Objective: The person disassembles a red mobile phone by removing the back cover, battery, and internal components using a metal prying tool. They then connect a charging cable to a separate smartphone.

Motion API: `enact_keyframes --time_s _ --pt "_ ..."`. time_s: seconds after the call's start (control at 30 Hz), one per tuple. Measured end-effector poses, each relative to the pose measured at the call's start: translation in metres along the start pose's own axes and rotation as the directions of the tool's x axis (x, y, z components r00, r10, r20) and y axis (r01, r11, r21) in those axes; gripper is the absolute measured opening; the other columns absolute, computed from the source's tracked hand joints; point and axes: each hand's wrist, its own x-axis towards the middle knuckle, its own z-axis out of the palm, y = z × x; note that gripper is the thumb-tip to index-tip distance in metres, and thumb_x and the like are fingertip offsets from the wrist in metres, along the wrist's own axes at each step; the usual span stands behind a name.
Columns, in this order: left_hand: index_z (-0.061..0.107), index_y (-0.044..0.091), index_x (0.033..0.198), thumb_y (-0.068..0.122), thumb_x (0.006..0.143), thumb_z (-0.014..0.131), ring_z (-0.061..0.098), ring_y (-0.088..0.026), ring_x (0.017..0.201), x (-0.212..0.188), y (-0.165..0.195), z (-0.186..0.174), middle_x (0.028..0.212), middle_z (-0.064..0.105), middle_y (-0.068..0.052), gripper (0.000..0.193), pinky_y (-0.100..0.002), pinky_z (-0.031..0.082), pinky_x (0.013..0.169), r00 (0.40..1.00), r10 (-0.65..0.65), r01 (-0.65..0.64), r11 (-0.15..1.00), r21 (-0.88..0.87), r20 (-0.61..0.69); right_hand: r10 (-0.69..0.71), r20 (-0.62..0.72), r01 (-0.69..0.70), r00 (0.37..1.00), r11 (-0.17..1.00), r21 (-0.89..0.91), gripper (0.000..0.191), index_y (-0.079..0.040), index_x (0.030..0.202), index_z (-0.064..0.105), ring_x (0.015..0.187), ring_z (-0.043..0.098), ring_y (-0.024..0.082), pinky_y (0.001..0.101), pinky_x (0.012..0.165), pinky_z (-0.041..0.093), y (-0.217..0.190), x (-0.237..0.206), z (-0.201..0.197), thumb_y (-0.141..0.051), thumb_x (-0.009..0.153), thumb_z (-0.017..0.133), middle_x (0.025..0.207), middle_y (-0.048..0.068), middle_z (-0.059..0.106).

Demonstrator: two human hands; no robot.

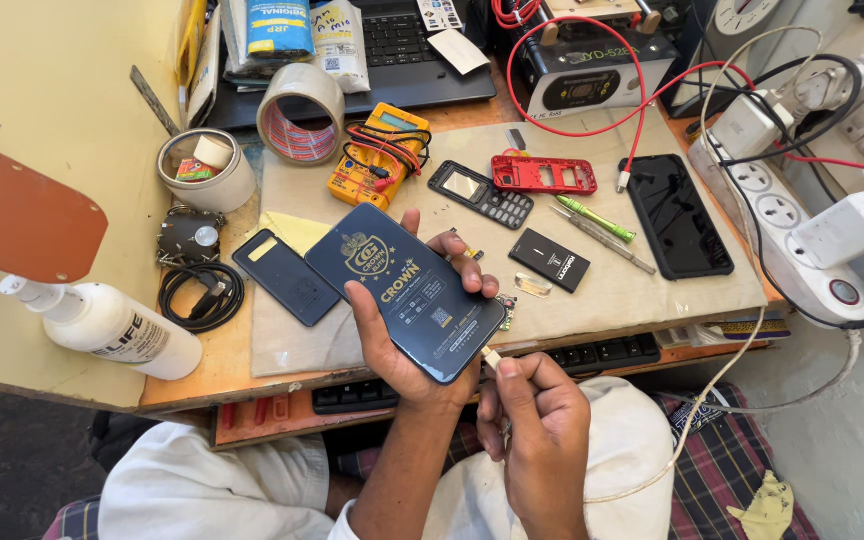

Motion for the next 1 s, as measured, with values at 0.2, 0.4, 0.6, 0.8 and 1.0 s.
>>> enact_keyframes --time_s 0.2,0.4,0.6,0.8,1.0 --pt "0.028 0.004 0.165 0.065 0.106 0.042 0.059 -0.027 0.094 -0.0037 -0.001 0.0019 0.124 0.056 -0.021 0.086 -0.047 0.051 0.09 0.998 -0.033 0.032 0.999 0.023 0.053 0.044 0.035 -0.043 0.998 0.999 -0.027 0.024 0.0 0.082 0.058 0.042 0.042 0.008 0.0233 0.036 0.032 0.0028 -0.0048 0.0007 -0.016 0.101 0.061 0.063 0.006 0.057" --pt "0.027 0.004 0.167 0.066 0.106 0.043 0.06 -0.027 0.096 -0.0022 -0.0024 0.001 0.125 0.057 -0.022 0.088 -0.047 0.051 0.09 0.997 -0.007 0.007 1.0 -0.001 0.082 0.008 -0.035 -0.006 0.999 0.998 0.059 0.023 -0.001 0.084 0.057 0.04 0.043 0.01 0.0238 0.036 0.032 0.0025 -0.0096 -0.0021 -0.017 0.101 0.059 0.062 0.007 0.056" --pt "0.026 0.006 0.167 0.066 0.105 0.044 0.06 -0.026 0.095 -0.0055 -0.001 0.0005 0.125 0.056 -0.021 0.089 -0.046 0.051 0.091 0.997 -0.021 0.021 1.0 0.0 0.07 0.028 -0.023 -0.025 0.999 0.993 0.112 0.019 -0.001 0.088 0.058 0.042 0.043 0.01 0.024 0.037 0.033 0.0018 -0.0084 -0.0041 -0.016 0.101 0.059 0.062 0.007 0.056" --pt "0.025 0.005 0.169 0.066 0.106 0.045 0.059 -0.026 0.096 -0.0032 -0.0034 0.0004 0.123 0.056 -0.022 0.09 -0.045 0.051 0.091 0.996 -0.005 0.002 0.999 0.034 0.088 0.038 -0.022 -0.036 0.999 0.996 0.087 0.02 0.0 0.089 0.059 0.042 0.043 0.009 0.0234 0.037 0.033 0.0021 -0.008 -0.0057 -0.016 0.101 0.059 0.062 0.008 0.057" --pt "0.023 0.006 0.169 0.066 0.105 0.046 0.059 -0.025 0.094 -0.0059 -0.0034 0.0023 0.126 0.056 -0.021 0.091 -0.045 0.051 0.088 0.996 -0.02 0.017 0.999 0.034 0.086 0.066 0.022 -0.068 0.998 0.992 0.103 0.021 -0.001 0.088 0.056 0.041 0.042 0.009 0.0226 0.036 0.031 0.0009 -0.0049 -0.0087 -0.017 0.101 0.06 0.062 0.007 0.056"
